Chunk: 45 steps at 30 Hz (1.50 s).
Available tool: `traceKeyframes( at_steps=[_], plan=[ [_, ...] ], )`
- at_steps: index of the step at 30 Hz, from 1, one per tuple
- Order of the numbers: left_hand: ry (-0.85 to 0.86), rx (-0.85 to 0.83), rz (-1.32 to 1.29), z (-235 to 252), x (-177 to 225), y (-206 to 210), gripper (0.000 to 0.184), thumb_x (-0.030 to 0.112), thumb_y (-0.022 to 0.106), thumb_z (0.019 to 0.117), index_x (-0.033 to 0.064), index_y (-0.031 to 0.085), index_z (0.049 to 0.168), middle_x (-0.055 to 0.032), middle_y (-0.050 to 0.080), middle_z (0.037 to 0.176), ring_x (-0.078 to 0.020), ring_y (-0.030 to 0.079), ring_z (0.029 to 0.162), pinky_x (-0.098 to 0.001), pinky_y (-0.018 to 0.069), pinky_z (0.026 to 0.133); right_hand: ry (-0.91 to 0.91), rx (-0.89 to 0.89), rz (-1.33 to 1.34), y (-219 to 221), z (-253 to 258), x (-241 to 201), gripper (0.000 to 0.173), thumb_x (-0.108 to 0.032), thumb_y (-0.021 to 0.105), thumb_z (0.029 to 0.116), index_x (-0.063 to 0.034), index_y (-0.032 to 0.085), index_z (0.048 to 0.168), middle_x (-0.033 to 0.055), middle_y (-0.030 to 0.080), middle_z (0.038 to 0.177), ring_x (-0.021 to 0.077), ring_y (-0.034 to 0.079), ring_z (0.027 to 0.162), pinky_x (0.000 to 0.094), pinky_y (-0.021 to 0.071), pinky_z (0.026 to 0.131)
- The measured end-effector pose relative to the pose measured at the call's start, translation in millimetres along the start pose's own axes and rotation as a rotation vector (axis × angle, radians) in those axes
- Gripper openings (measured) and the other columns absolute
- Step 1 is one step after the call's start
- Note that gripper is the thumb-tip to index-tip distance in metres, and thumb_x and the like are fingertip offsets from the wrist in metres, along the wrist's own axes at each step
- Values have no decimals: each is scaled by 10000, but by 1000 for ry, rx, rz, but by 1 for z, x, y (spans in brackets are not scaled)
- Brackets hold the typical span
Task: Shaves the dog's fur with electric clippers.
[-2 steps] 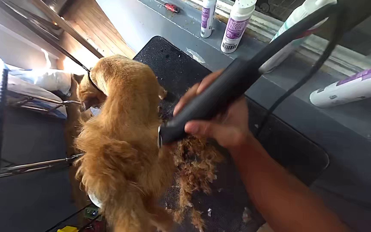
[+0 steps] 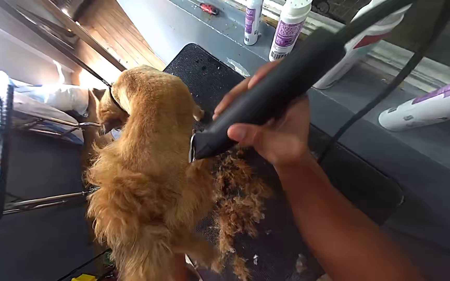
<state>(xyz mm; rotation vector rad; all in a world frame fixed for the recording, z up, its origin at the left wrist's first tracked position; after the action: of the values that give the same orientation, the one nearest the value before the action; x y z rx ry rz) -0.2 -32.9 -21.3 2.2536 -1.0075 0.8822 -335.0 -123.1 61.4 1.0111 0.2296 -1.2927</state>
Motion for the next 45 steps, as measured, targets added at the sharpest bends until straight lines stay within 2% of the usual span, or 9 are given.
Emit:
traceKeyframes(
  at_steps=[1, 3, 6, 12, 18, 22, 31, 38, 45],
  plan=[
    [192, -57, 27, -2, -4, 26, 356, 151, 275, 1082, 109, 604, 952, 36, 626, 774, -26, 623, 749, -240, 568, 729, -21, 10, 10, 2, 10, 0, 557, -45, 876, 758, -24, 484, 1153, 155, 714, 983, 309, 742, 903, 471, 653, 805],
    [465, -682, -45, 26, -9, 45, 284, 340, 426, 1082, 191, 667, 1073, 78, 725, 974, 7, 680, 951, -219, 583, 835, -10, -19, 3, 10, 21, -1, 593, -41, 875, 749, -2, 456, 1167, 169, 696, 986, 311, 734, 913, 459, 653, 798],
    [208, -1217, -205, 37, -12, 74, 285, 374, 681, 942, 214, 771, 1161, 42, 764, 1125, -68, 699, 1076, -303, 574, 955, 17, -81, -35, 12, 31, -7, 594, -57, 872, 762, -9, 457, 1184, 152, 704, 1010, 290, 736, 944, 438, 654, 816],
    [255, -721, -137, 28, -42, 48, 346, 373, 865, 773, 218, 757, 1063, 33, 772, 1004, -89, 729, 961, -334, 618, 867, 201, -111, -95, 7, 19, -11, 619, -154, 848, 820, -26, 438, 1266, 114, 708, 993, 267, 733, 920, 431, 650, 836],
    [250, -508, -319, -1, -32, 80, 650, 734, 734, 719, 234, 696, 1133, 2, 748, 1029, -147, 716, 989, -414, 615, 828, 458, -24, -7, 11, -14, -4, 730, -80, 830, 806, -54, 374, 1376, 153, 666, 1064, 305, 707, 954, 462, 629, 842],
    [233, -597, -362, 0, -22, 82, 660, 716, 731, 748, 255, 700, 1219, -24, 743, 1113, -190, 712, 1051, -460, 608, 871, 354, -142, -46, 36, -11, -8, 637, -13, 845, 802, -49, 442, 1294, 183, 677, 1109, 383, 711, 1005, 562, 634, 889],
    [197, -594, -354, -3, -35, 75, 687, 744, 741, 717, 284, 676, 1223, 20, 731, 1130, -139, 696, 1072, -409, 605, 890, 49, -211, -262, 59, -24, -13, 593, -76, 834, 846, -100, 421, 1272, 112, 717, 1136, 322, 726, 1038, 485, 634, 916],
    [289, -502, -298, -14, -37, 71, 647, 699, 573, 910, 269, 539, 1392, 33, 657, 1296, -113, 619, 1208, -369, 551, 1007, 265, -572, -356, 70, -76, -17, 640, -71, 900, 760, -119, 496, 1254, 90, 727, 1156, 300, 712, 1094, 475, 620, 963],
    [351, -658, -258, -9, -38, 66, 676, 736, 619, 846, 291, 581, 1354, 63, 687, 1235, -73, 653, 1140, -322, 576, 960, -27, -378, -267, 70, -51, -19, 572, -89, 835, 840, -119, 429, 1242, 127, 713, 1113, 331, 726, 1000, 489, 633, 881]
  ],
)
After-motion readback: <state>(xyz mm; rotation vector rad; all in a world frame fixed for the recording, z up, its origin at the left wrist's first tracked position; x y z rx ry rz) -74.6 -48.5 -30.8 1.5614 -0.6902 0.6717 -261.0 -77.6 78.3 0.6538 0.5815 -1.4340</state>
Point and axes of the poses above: each hand's wrist, its own z-axis towards the middle knuckle, its own y-axis out of the palm, x = y × z, the point moved 3 cm from there along z, towards the middle knuckle
